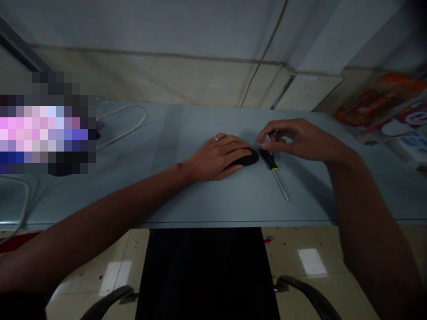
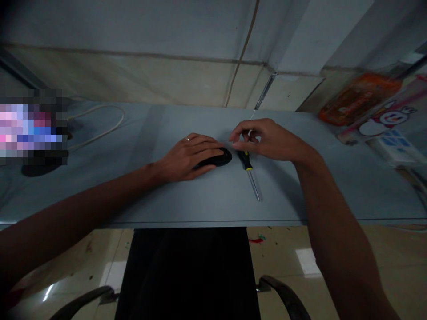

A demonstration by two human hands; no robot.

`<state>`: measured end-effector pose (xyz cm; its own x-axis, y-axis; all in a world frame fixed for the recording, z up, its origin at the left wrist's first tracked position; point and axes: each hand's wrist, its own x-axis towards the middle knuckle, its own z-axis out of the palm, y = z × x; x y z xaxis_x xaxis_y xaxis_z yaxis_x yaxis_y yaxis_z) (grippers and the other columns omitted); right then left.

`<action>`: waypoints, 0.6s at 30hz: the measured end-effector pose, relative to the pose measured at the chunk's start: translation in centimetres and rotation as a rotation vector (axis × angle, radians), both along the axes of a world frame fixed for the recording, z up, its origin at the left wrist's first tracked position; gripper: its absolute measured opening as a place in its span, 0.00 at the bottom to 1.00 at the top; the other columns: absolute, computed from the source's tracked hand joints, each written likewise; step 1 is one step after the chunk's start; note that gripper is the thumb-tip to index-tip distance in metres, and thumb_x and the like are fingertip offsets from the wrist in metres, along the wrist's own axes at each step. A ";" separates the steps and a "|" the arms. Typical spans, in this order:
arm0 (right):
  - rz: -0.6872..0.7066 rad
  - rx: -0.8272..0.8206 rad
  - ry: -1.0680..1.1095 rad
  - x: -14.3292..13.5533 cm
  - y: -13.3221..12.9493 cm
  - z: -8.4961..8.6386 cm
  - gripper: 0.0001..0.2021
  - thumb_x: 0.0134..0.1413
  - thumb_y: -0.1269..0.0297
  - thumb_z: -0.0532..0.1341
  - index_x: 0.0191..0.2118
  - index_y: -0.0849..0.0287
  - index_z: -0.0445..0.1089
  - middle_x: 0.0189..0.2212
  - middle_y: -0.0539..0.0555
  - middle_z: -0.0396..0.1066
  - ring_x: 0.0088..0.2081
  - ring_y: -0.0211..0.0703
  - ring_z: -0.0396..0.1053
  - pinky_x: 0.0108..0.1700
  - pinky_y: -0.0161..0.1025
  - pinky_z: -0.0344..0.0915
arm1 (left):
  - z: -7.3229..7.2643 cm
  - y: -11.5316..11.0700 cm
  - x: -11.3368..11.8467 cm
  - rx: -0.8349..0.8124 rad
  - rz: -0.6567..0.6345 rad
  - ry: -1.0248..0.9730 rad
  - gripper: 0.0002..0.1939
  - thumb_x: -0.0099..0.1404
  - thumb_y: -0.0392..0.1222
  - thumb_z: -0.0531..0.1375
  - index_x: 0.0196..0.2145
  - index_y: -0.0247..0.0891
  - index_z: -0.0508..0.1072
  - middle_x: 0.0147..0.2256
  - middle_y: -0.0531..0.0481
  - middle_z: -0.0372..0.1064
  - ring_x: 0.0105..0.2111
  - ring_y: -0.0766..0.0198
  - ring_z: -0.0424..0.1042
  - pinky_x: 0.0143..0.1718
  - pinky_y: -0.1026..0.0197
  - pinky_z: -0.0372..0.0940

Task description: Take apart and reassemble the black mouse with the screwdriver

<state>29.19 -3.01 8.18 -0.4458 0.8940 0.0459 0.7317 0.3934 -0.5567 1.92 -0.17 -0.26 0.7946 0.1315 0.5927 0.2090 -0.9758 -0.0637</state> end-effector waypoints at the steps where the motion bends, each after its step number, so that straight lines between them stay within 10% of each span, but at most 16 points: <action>1: 0.035 -0.033 -0.006 -0.4 -0.3 0.1 0.18 0.57 0.44 0.67 0.42 0.54 0.79 0.36 0.54 0.79 0.35 0.44 0.72 0.37 0.43 0.66 | 0.0 0.0 0.0 -0.010 0.010 -0.002 0.21 0.80 0.51 0.52 0.60 0.35 0.70 0.59 0.42 0.74 0.60 0.54 0.70 0.59 0.50 0.64; 18: 0.142 -0.009 -0.135 -2.0 -0.8 -0.3 0.13 0.61 0.52 0.64 0.38 0.55 0.80 0.33 0.53 0.80 0.33 0.44 0.74 0.37 0.42 0.64 | 0.1 -0.1 0.0 -0.042 0.070 0.035 0.15 0.80 0.43 0.52 0.59 0.35 0.69 0.57 0.44 0.75 0.59 0.51 0.67 0.60 0.46 0.58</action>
<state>27.18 -3.77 7.84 -0.5689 0.8219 -0.0309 0.7375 0.4931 -0.4615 1.93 -0.28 -0.15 0.8026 0.2117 0.5577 0.2752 -0.9609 -0.0313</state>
